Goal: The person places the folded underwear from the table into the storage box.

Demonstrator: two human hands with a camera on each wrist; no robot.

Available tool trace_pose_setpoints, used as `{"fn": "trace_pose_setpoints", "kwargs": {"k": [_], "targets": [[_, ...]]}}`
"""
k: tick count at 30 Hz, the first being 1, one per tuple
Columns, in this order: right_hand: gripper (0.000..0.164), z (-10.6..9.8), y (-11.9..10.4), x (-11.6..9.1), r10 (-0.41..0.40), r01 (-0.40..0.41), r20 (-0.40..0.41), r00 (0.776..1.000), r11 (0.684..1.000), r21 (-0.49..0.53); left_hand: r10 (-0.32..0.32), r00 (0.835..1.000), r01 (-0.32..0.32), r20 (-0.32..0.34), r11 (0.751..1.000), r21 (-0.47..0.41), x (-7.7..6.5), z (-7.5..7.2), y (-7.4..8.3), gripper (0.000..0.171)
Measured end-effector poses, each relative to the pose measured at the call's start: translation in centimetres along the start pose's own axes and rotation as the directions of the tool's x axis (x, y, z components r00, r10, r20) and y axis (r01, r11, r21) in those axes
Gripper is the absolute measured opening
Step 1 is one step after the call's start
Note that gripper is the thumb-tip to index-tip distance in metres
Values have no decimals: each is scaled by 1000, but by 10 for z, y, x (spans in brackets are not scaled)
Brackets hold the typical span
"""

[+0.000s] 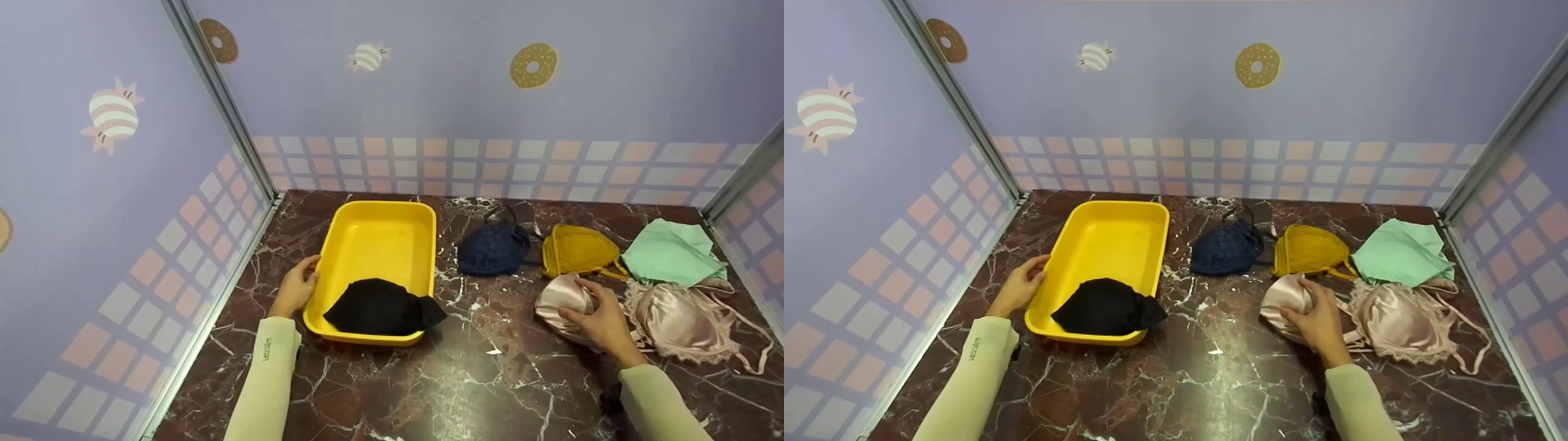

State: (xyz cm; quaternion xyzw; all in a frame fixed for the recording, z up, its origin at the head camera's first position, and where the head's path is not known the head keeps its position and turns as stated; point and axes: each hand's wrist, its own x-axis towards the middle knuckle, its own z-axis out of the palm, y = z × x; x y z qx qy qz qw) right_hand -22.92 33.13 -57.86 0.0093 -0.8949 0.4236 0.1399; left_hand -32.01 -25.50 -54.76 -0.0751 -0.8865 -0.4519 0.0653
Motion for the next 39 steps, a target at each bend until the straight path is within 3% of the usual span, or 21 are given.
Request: {"fn": "trace_pose_setpoints", "kwargs": {"k": [14, 25, 39], "targets": [[64, 1, -24, 4, -76, 75, -129, 989, 997, -10, -30, 999, 30, 13, 1000, 5, 0, 0, 1, 40], [66, -1, -65, 15, -199, 204, -189, 962, 979, 4, -26, 1000, 26, 8, 1000, 16, 0, -1, 1, 40], [69, 1, -119, 25, -316, 334, -203, 927, 941, 61, -40, 999, 40, -2, 999, 10, -1, 0, 1, 39]]}}
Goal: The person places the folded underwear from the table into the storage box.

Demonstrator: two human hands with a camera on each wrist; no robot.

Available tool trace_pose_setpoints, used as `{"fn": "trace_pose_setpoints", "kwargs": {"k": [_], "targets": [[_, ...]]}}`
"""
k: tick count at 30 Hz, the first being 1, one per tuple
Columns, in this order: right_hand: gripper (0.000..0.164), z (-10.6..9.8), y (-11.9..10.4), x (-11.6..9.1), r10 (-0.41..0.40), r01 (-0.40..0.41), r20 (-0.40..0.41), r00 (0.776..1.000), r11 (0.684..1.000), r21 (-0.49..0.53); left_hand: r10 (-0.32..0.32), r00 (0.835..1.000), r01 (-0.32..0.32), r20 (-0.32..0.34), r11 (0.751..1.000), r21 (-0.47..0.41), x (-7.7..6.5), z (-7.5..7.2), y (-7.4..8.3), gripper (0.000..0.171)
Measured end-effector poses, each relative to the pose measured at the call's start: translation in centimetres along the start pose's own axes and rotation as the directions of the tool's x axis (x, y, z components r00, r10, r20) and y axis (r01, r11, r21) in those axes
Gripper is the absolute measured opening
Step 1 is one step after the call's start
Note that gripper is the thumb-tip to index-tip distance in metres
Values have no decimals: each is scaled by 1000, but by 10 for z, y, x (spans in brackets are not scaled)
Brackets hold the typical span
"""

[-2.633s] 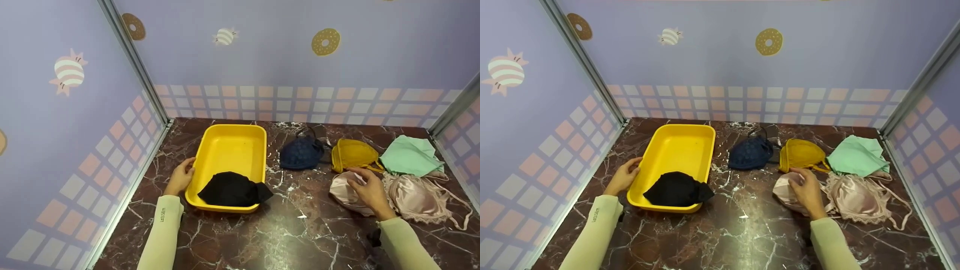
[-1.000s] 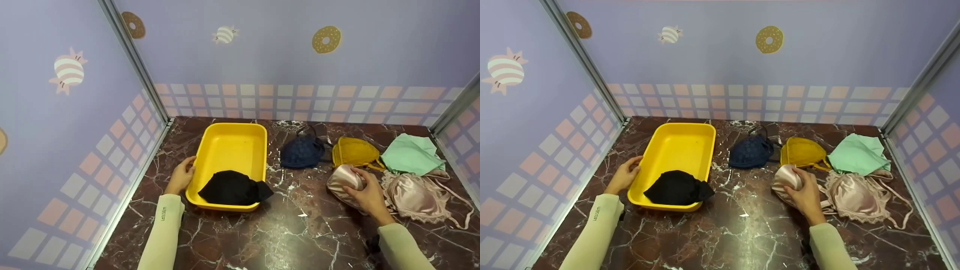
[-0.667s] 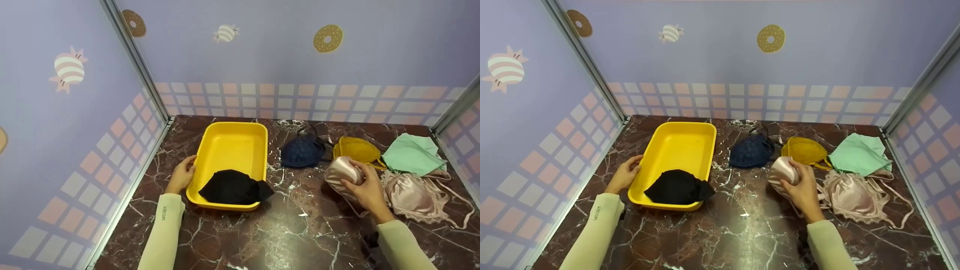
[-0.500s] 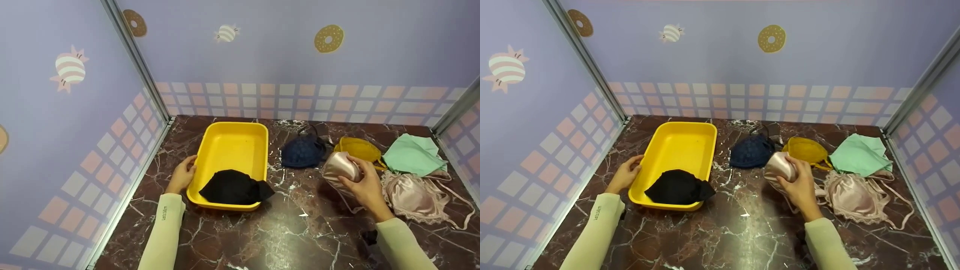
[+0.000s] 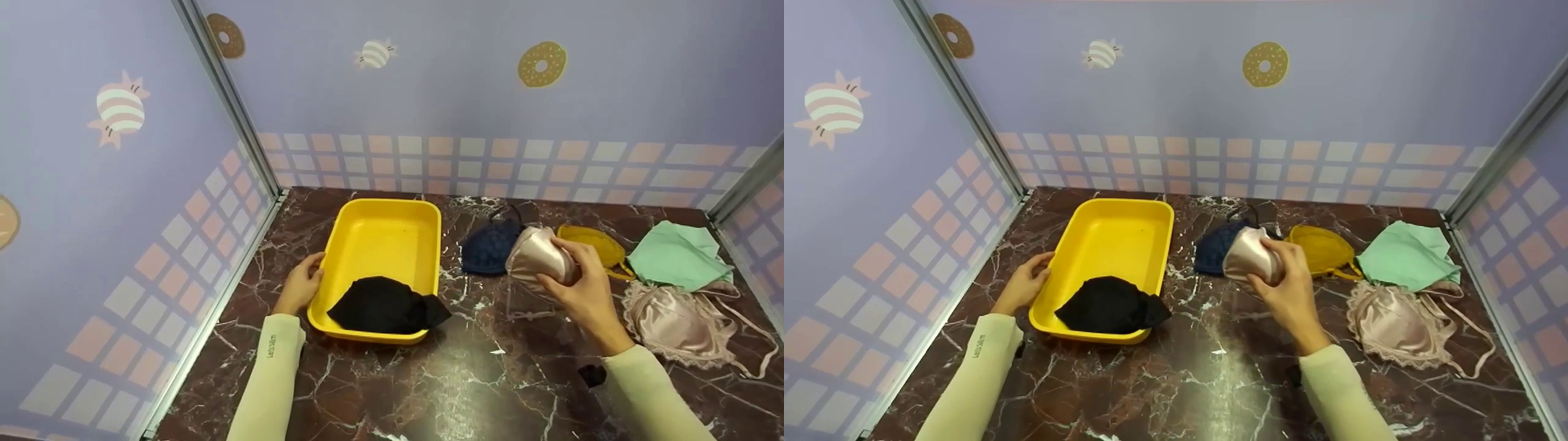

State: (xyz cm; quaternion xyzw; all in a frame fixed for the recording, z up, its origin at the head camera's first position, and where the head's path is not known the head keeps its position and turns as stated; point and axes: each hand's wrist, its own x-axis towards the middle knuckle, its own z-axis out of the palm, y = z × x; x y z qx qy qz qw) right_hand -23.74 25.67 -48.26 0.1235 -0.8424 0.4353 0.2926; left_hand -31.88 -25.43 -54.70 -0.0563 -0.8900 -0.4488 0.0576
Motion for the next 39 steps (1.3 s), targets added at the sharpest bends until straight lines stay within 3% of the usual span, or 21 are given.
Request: {"fn": "trace_pose_setpoints", "kwargs": {"k": [8, 17, 24, 39], "targets": [[68, 8, -33, 16, -25, 25, -2, 1000, 997, 68, -24, 1000, 24, 1, 1000, 14, -1, 2, -1, 40], [63, 8, -98, 38, -128, 132, -36, 991, 979, 155, -32, 999, 32, -3, 999, 6, -1, 1, -1, 40], [60, 18, -126, 53, -150, 154, -34, 988, 962, 227, -30, 1000, 30, 2, 1000, -4, -2, 0, 0, 40], [60, 52, -175, 71, -281, 263, -14, 960, 881, 393, -34, 999, 34, 13, 999, 31, 0, 0, -1, 40]]}}
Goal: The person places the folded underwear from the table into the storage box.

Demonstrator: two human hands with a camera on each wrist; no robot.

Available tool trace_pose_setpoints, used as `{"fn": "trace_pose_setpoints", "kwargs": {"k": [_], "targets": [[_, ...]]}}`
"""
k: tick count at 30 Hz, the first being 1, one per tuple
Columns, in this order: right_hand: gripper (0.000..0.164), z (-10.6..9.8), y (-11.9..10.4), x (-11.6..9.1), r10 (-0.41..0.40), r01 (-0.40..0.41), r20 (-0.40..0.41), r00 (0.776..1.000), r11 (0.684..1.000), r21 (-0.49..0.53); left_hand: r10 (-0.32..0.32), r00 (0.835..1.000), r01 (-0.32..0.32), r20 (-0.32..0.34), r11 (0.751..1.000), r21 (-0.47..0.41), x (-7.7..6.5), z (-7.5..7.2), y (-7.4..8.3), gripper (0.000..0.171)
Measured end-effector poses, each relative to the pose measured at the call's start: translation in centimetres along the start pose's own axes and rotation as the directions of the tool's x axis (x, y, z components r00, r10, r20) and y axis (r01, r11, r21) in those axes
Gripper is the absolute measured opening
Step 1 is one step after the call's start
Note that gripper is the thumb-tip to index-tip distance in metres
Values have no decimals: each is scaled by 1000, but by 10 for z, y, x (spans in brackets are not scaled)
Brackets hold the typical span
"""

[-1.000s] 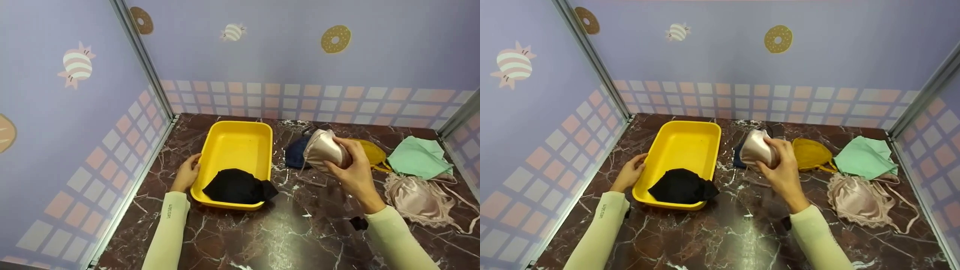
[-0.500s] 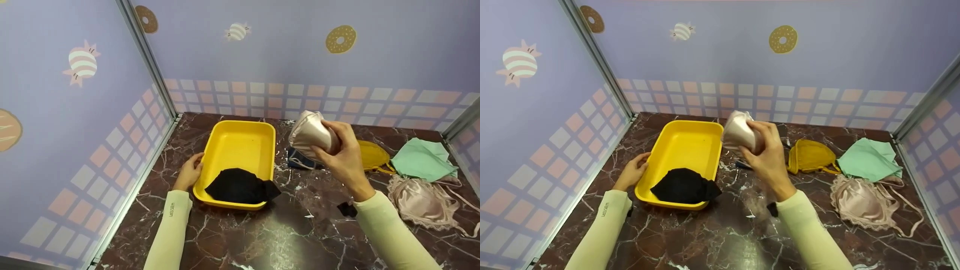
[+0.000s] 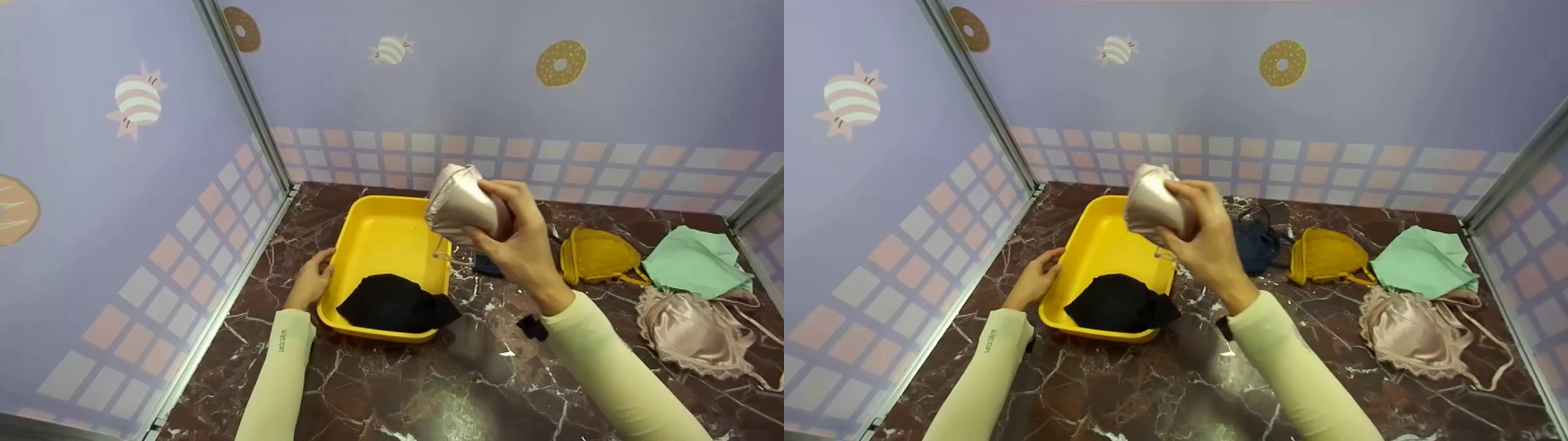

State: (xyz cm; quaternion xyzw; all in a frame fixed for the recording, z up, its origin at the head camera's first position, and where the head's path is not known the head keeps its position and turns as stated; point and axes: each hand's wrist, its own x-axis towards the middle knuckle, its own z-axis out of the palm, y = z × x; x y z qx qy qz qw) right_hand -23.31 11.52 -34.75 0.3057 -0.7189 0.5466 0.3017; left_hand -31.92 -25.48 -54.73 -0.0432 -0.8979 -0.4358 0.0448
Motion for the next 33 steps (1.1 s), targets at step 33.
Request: {"fn": "trace_pose_setpoints", "kwargs": {"k": [33], "targets": [[61, 131, 105, -99, 419, -387, 255, 871, 906, -170, 35, 999, -36, -14, 999, -38, -2, 0, -1, 39]]}}
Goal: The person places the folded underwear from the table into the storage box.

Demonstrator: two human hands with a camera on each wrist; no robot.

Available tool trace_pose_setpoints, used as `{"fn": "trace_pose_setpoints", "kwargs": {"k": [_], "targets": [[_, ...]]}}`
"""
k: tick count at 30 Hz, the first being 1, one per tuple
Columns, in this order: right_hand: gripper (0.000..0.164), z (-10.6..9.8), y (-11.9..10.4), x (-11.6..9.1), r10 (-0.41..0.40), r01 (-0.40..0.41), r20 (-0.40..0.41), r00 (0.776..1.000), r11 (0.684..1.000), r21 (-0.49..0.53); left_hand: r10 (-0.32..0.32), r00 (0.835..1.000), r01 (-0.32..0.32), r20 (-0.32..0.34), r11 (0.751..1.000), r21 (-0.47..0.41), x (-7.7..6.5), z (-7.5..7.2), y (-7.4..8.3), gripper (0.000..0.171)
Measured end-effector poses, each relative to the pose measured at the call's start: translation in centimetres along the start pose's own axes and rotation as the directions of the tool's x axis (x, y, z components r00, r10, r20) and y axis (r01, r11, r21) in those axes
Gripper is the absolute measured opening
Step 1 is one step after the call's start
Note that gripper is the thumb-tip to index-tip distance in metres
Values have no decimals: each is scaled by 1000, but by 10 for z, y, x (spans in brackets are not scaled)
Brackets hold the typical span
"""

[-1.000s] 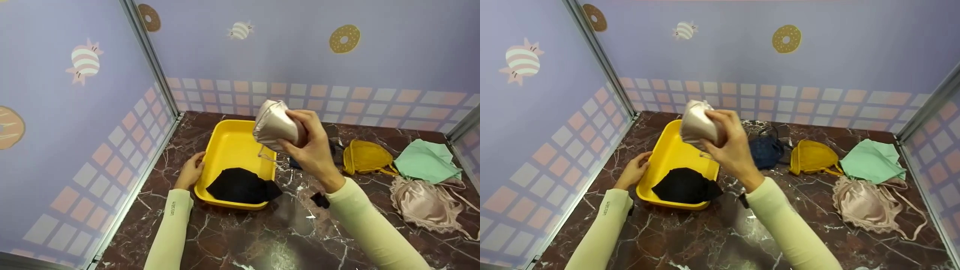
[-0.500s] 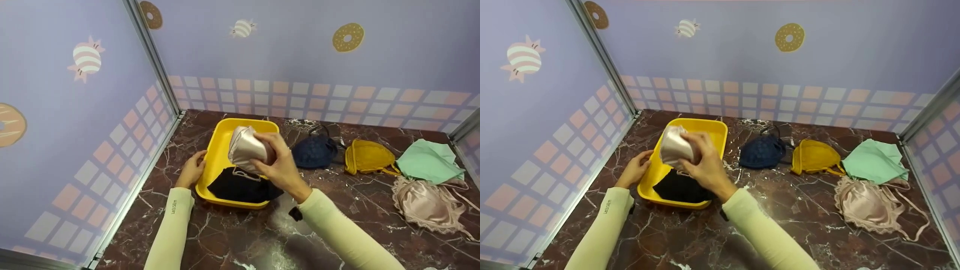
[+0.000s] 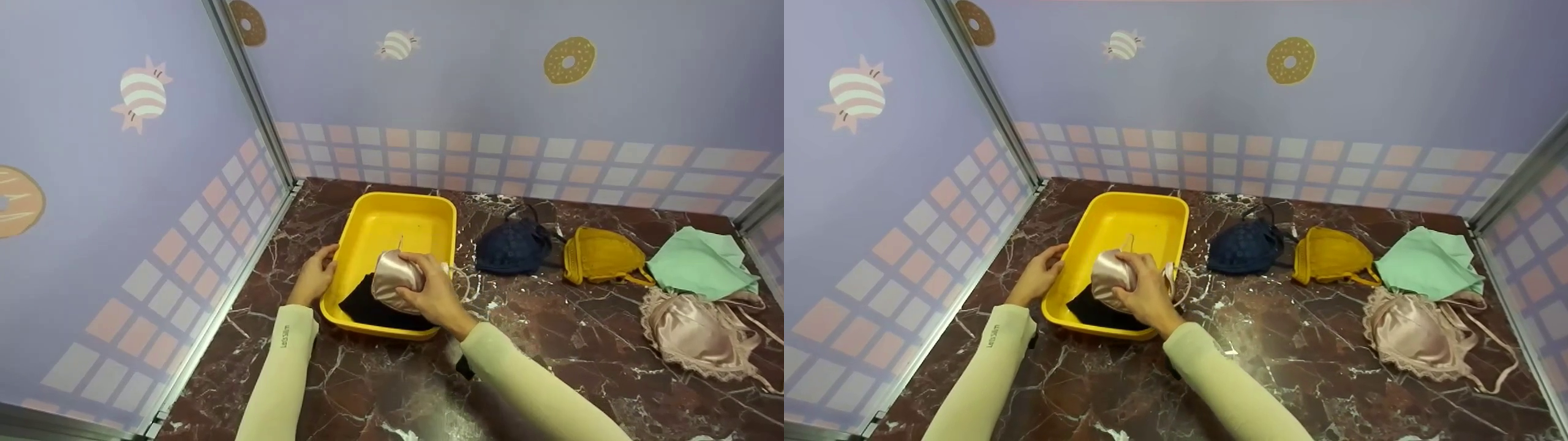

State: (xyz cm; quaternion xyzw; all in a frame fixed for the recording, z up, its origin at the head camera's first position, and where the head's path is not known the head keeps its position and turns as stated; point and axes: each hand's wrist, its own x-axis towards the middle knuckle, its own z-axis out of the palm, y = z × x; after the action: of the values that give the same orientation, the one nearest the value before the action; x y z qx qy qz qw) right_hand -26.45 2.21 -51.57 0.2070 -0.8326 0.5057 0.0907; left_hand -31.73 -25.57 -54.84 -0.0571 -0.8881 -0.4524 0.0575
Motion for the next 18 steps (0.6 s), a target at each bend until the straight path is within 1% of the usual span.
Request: {"fn": "trace_pose_setpoints", "kwargs": {"k": [3, 6, 11, 15, 17, 18], "targets": [[60, 7, 4, 0, 36, -35, 33, 999, 998, -53, -2, 1000, 2, 0, 1000, -1, 0, 0, 1, 39], [58, 12, 6, 1, 54, -48, 72, 996, 996, -78, 0, 1000, 0, -2, 1000, 2, 0, 0, 2, 39], [56, 22, 5, 2, 53, -47, 135, 989, 998, -49, -8, 1000, 8, -5, 1000, 12, -1, 0, 1, 39], [52, 29, 6, -1, 11, -12, 199, 980, 1000, 5, -18, 1000, 18, -1, 1000, 8, -2, 0, 0, 39], [51, 31, 7, -3, 4, -5, 220, 976, 1000, 4, -23, 1000, 23, 0, 1000, 2, -1, 1, 0, 40], [50, 31, 8, -3, 13, -11, 226, 974, 1000, -13, -26, 1000, 26, -1, 1000, -1, -1, 1, 0, 40]]}}
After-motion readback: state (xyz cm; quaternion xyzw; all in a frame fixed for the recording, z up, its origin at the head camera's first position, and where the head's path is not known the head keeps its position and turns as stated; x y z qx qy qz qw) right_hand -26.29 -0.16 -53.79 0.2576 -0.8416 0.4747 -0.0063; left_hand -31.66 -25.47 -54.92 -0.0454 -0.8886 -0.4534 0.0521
